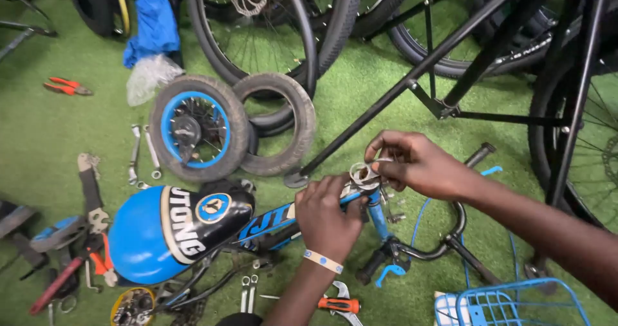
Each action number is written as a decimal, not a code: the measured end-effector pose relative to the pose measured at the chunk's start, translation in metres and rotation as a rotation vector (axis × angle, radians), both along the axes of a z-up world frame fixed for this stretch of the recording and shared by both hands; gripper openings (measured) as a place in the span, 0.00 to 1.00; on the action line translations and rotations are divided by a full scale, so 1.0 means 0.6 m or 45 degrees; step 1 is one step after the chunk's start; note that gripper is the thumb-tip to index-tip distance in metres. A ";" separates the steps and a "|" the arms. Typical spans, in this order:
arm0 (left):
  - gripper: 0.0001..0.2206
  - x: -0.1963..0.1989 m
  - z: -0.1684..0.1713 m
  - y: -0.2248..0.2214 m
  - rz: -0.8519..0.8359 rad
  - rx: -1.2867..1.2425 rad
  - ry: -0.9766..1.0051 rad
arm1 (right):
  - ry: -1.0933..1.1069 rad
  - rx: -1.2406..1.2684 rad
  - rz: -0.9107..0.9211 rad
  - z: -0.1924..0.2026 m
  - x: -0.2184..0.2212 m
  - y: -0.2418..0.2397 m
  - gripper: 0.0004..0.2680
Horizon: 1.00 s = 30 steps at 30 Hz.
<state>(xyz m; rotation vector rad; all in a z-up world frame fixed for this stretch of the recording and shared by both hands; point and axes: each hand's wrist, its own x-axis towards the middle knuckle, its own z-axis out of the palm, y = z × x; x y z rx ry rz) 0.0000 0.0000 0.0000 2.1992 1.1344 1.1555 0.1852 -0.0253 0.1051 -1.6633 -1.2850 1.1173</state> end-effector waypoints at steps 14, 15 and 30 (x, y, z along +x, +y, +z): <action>0.21 -0.023 -0.002 -0.004 -0.139 0.080 -0.054 | 0.046 -0.013 -0.033 -0.012 0.020 -0.021 0.07; 0.22 -0.024 -0.002 -0.005 -0.150 0.101 -0.066 | 0.053 -0.028 -0.041 -0.015 0.023 -0.023 0.07; 0.18 -0.018 -0.009 -0.017 -0.161 0.199 0.041 | 0.056 -0.483 -0.244 0.030 -0.006 -0.024 0.06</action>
